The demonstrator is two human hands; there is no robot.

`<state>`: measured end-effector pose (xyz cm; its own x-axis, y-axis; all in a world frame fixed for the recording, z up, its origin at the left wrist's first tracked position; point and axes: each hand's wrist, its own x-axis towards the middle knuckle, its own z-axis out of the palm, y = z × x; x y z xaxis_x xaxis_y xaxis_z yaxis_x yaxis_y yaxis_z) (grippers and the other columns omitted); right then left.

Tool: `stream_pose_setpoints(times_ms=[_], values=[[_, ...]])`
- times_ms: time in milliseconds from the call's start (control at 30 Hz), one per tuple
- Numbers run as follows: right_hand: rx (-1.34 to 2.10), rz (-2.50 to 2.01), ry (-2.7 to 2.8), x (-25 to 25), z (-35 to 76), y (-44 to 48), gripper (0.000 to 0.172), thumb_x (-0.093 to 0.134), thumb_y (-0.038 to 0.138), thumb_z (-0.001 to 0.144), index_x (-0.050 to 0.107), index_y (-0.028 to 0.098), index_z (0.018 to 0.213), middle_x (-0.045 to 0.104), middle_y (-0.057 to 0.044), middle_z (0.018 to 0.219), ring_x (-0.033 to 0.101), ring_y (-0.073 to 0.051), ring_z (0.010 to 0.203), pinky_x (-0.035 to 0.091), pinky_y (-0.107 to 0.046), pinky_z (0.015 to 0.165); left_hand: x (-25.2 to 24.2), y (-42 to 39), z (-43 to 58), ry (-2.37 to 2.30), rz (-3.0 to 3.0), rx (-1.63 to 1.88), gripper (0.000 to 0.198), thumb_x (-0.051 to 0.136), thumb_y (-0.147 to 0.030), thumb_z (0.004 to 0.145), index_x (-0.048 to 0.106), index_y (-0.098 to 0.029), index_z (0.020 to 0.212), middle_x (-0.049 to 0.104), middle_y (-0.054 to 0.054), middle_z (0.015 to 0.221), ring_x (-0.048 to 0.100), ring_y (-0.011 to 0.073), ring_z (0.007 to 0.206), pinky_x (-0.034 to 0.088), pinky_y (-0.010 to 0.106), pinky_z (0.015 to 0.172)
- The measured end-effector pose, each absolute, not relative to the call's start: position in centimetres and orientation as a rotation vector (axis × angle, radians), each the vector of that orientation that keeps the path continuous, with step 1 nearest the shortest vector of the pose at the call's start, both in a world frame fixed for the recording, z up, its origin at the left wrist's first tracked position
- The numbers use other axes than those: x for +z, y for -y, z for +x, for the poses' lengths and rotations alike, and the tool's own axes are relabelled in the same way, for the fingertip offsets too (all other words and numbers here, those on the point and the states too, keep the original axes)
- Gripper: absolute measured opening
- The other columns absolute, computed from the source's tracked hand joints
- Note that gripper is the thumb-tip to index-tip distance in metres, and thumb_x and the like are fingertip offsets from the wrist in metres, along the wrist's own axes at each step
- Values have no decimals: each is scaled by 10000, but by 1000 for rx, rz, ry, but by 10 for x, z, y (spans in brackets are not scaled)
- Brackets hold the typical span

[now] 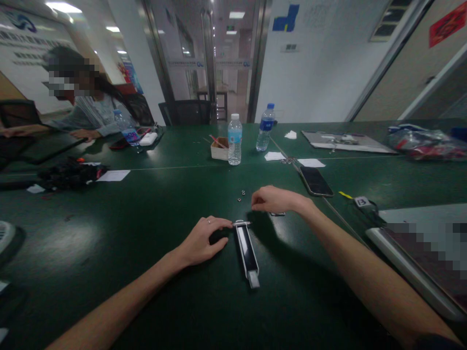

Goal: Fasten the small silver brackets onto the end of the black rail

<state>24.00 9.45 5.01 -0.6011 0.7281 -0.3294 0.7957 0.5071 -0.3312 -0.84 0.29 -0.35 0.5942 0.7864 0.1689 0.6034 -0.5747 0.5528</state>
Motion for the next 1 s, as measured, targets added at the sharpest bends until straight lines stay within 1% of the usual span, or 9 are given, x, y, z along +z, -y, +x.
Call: stream_pose_setpoints(times_ms=[100,200,367,533,600,667,800,900,1000], values=[[-444,1492,-2674,45,246,-103,191,521,184,851,670,150,965,691,-76,939,625,-179,829,438,-262,698,-4,-3,-9,-1097,2397,529,297,544,-205,866,574,-222,1161,597,39,1234,530,233,1122,392,409,942],[-314,1550,-2649,34,249,-110,197,548,159,822,667,158,980,687,-83,986,627,-210,891,439,-278,727,-2,-3,-9,-1082,2400,522,313,531,-202,875,564,-223,1185,583,36,1252,517,232,1147,388,415,947],[-319,1530,-2683,19,250,-117,202,571,225,834,673,184,1004,688,-75,980,629,-213,899,439,-286,758,-2,-2,-9,-1085,2397,512,338,524,-204,879,551,-231,1214,569,40,1267,504,233,1154,389,415,943],[-367,1577,-2669,16,249,-118,168,593,218,807,690,164,933,694,-76,947,634,-196,854,440,-258,718,-4,-3,-11,-1101,2385,513,325,529,-214,883,558,-249,1206,551,29,1277,498,229,1152,409,410,929],[-435,1582,-2654,18,248,-116,152,597,201,796,688,148,906,698,-79,914,636,-189,825,442,-250,690,-5,-3,-11,-1120,2360,549,308,530,-217,885,565,-250,1190,549,27,1268,495,228,1152,415,410,932],[-563,1532,-2686,23,245,-111,145,589,204,806,679,140,899,697,-75,888,635,-178,797,448,-249,674,-4,-2,-11,-1160,2302,606,278,530,-218,883,580,-232,1157,563,39,1233,519,224,1107,436,403,915],[-936,1314,-2836,38,229,-92,165,583,257,834,655,132,914,683,-60,886,624,-152,761,460,-258,668,-1,-2,-9,-1280,2149,735,219,549,-250,872,597,-200,1080,609,57,1076,583,197,891,504,341,758],[-1267,1096,-2858,46,211,-75,176,576,244,843,632,121,955,672,-51,877,616,-130,736,469,-250,652,-1,-2,-9,-1349,2090,818,193,586,-277,855,621,-205,1031,637,34,957,590,189,815,502,313,691],[-1443,991,-2828,47,197,-62,156,585,219,838,623,124,956,665,-38,851,609,-120,718,470,-241,638,-3,-2,-10,-1326,2062,884,180,618,-281,837,648,-214,1001,657,13,912,600,178,789,490,294,670]])
